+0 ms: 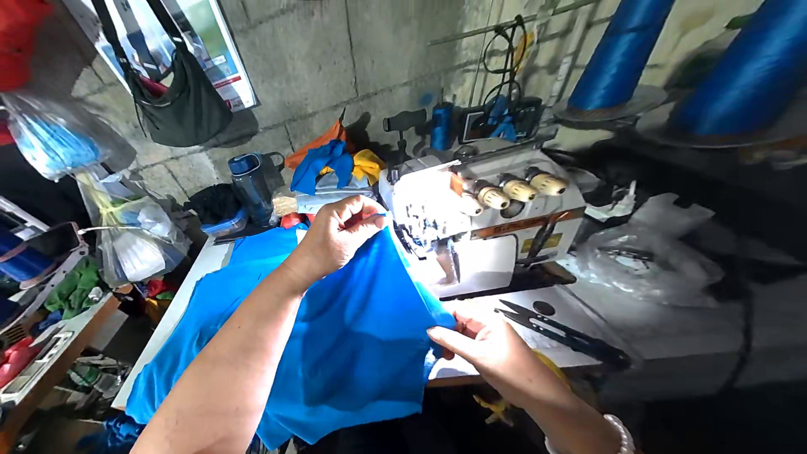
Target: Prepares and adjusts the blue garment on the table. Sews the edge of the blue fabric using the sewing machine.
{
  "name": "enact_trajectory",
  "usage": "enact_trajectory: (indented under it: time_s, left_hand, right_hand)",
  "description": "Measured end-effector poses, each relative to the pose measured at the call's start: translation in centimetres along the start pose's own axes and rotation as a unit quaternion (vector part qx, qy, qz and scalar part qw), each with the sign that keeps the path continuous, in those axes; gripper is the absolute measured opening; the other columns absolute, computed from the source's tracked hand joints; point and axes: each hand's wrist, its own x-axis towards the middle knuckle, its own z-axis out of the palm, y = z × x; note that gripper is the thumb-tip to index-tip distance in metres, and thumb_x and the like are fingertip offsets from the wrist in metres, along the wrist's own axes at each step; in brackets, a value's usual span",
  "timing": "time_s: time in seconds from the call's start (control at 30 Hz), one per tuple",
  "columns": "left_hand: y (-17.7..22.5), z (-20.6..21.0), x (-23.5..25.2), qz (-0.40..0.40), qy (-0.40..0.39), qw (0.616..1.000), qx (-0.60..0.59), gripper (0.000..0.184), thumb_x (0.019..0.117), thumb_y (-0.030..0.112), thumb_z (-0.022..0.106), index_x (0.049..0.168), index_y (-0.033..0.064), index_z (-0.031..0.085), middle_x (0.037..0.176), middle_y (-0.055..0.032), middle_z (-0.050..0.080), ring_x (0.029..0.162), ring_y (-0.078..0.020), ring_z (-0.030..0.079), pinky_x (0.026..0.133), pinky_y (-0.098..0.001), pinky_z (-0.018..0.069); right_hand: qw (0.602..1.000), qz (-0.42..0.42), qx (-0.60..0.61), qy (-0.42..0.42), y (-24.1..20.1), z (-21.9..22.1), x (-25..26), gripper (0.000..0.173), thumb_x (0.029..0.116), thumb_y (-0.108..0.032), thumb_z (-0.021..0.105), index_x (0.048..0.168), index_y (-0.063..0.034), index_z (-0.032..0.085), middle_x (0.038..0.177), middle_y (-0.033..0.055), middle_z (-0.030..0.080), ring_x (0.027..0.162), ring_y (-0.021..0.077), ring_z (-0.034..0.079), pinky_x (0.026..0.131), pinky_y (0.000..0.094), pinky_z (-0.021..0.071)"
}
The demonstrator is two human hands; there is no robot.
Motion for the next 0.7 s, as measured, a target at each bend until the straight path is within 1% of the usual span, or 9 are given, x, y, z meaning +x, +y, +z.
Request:
enact_trajectory:
  time_s: [0.1, 0.17, 0.23, 0.3, 0.37, 0.43, 0.53, 0.6, 0.7]
  left_hand:
    - [0.4, 0.4, -0.1, -0.014, -0.006, 1.0, -0.023, 0.004, 0.0975, 0.001, 0.062, 0.097, 0.0009, 0.066, 0.079, 0.0052, 0.06, 0.07, 0.0047, 0.055, 0.067, -0.0116, 0.0468]
    - [0.7, 0.6, -0.2, -0.009, -0.015, 1.0, -0.014, 0.003, 0.0971, 0.001, 0.063, 0.097, 0.0004, 0.066, 0.078, 0.0055, 0.06, 0.069, 0.0053, 0.054, 0.067, -0.0117, 0.0467]
    - [1.0, 0.9, -0.3, 0.003, -0.031, 0.999, 0.011, 0.006, 0.0962, 0.003, 0.064, 0.095, -0.0024, 0.066, 0.078, 0.0029, 0.061, 0.068, 0.0055, 0.053, 0.066, -0.0116, 0.0458]
    - [1.4, 1.3, -0.5, 0.0, -0.043, 0.999, 0.026, 0.007, 0.0954, 0.004, 0.065, 0.095, -0.0029, 0.067, 0.079, 0.0008, 0.063, 0.069, 0.0049, 0.055, 0.066, -0.0119, 0.0465]
    - [1.6, 1.6, -0.6, -0.007, -0.049, 0.998, 0.028, 0.007, 0.0946, 0.003, 0.067, 0.094, -0.003, 0.068, 0.083, -0.0013, 0.064, 0.072, 0.0034, 0.056, 0.068, -0.0129, 0.0474]
    - [1.6, 1.7, -0.6, -0.009, -0.049, 0.999, 0.021, 0.006, 0.0936, 0.003, 0.068, 0.093, -0.0027, 0.068, 0.087, -0.0021, 0.065, 0.076, 0.0026, 0.058, 0.071, -0.0135, 0.0486]
    - [1.7, 1.8, -0.8, -0.015, -0.043, 0.999, 0.02, 0.005, 0.0927, 0.003, 0.069, 0.092, -0.0021, 0.068, 0.086, -0.0013, 0.065, 0.075, 0.0028, 0.057, 0.07, -0.0137, 0.0476]
    - [1.5, 1.9, -0.9, 0.001, -0.036, 0.999, 0.031, 0.005, 0.0913, 0.002, 0.071, 0.091, -0.0027, 0.07, 0.087, -0.0027, 0.067, 0.078, 0.0023, 0.058, 0.073, -0.0148, 0.0473]
    - [1.4, 2.5, -1.1, 0.01, -0.033, 0.999, 0.04, 0.007, 0.0907, 0.003, 0.071, 0.091, -0.004, 0.07, 0.088, -0.0077, 0.067, 0.086, -0.0057, 0.06, 0.081, -0.0227, 0.0484]
  right_hand:
    - [1.0, -0.008, -0.019, -0.012, 0.0, -0.2, 0.0, 0.008, 0.0852, -0.015, 0.066, 0.092, -0.012, 0.069, 0.075, -0.0064, 0.07, 0.065, 0.0017, 0.066, 0.06, 0.0181, 0.0564]
    - [0.997, -0.038, -0.064, -0.011, -0.4, -0.4, 0.3, 0.013, 0.0848, -0.023, 0.068, 0.095, -0.0144, 0.069, 0.078, -0.0092, 0.069, 0.069, -0.001, 0.066, 0.062, 0.0171, 0.0554]
    - [0.991, -0.086, -0.098, 0.014, -1.5, -0.2, 1.1, 0.026, 0.0835, -0.028, 0.072, 0.104, -0.0138, 0.068, 0.085, -0.0093, 0.068, 0.074, -0.0019, 0.065, 0.064, 0.0167, 0.0555]
    - [0.987, -0.115, -0.111, 0.034, -3.6, 0.1, 2.0, 0.039, 0.0848, -0.028, 0.072, 0.119, -0.0095, 0.065, 0.099, -0.0061, 0.071, 0.084, -0.0006, 0.067, 0.07, 0.018, 0.0564]
    - [0.983, -0.136, -0.113, 0.039, -5.5, 0.4, 2.8, 0.044, 0.0861, -0.025, 0.073, 0.123, -0.0048, 0.062, 0.106, -0.0021, 0.071, 0.093, 0.002, 0.069, 0.077, 0.02, 0.0588]
    - [0.983, -0.145, -0.105, 0.036, -6.7, 0.7, 3.4, 0.042, 0.0851, -0.024, 0.075, 0.12, -0.0048, 0.061, 0.104, -0.0017, 0.07, 0.093, 0.0024, 0.07, 0.076, 0.0196, 0.0596]
    - [0.983, -0.163, -0.084, 0.025, -7.3, 1.1, 4.1, 0.037, 0.0834, -0.02, 0.075, 0.116, -0.0071, 0.063, 0.092, -0.0048, 0.069, 0.083, 0.0012, 0.068, 0.071, 0.0184, 0.0586]
    - [0.984, -0.157, -0.076, 0.03, -7.5, 1.3, 4.4, 0.033, 0.0839, -0.015, 0.074, 0.115, -0.0086, 0.063, 0.085, -0.0063, 0.069, 0.076, 0.0002, 0.066, 0.067, 0.0172, 0.0559]
    - [0.987, -0.134, -0.07, 0.055, -7.6, 1.5, 4.2, 0.029, 0.0845, -0.007, 0.074, 0.111, -0.0072, 0.064, 0.08, -0.0051, 0.067, 0.072, 0.0007, 0.064, 0.066, 0.0181, 0.0546]
